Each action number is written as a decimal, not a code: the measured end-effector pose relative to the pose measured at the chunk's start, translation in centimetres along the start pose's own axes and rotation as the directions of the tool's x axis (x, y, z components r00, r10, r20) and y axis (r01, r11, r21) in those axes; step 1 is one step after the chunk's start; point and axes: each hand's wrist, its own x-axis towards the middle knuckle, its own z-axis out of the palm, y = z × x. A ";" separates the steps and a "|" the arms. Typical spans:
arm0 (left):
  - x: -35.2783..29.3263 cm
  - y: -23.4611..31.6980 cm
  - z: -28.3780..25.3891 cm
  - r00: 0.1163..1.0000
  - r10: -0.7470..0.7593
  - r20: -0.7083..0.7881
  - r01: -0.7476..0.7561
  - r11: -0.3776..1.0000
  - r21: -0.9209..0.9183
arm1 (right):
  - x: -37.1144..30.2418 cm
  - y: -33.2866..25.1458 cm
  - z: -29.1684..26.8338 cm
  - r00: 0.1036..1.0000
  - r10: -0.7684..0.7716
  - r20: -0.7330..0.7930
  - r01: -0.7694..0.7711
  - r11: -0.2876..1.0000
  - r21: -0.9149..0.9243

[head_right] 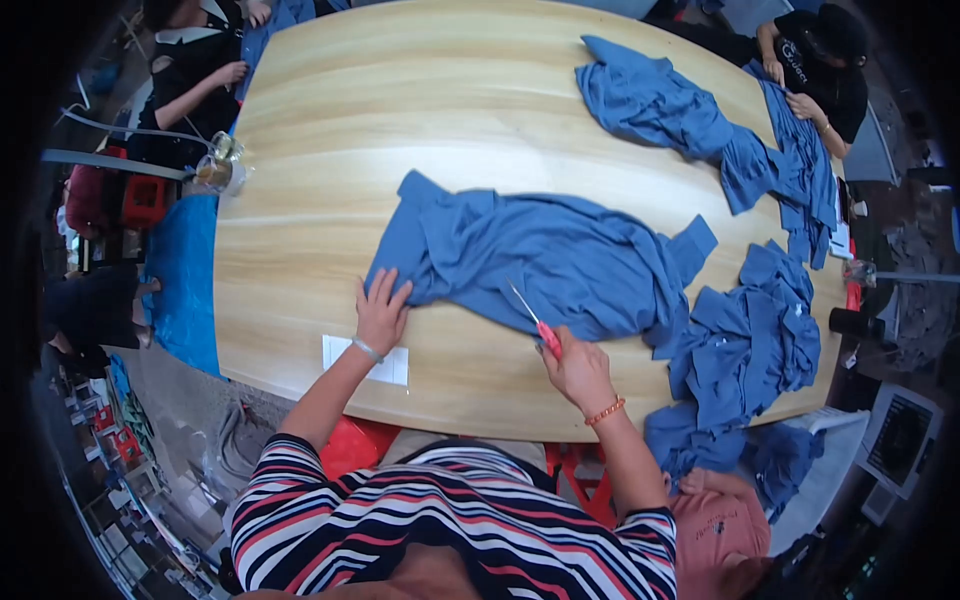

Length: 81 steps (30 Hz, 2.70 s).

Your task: Using scissors to trim excess threads and finish denim clothing items on a factory work table.

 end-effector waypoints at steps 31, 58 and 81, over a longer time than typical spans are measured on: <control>12.3 4.8 -32.4 0.872 0.486 0.063 -0.118 0.332 -0.936 | 6.4 5.7 3.9 0.940 -0.329 -0.091 0.336 0.938 0.080; 12.4 -18.3 -7.0 0.815 -0.550 0.182 0.438 0.790 0.430 | 23.3 7.0 -13.9 0.921 0.283 -0.269 -0.272 0.959 0.079; 38.2 17.8 8.0 0.915 0.395 -0.088 -0.403 0.868 -0.290 | 13.9 13.9 -9.6 0.952 0.243 -0.187 -0.224 0.967 0.118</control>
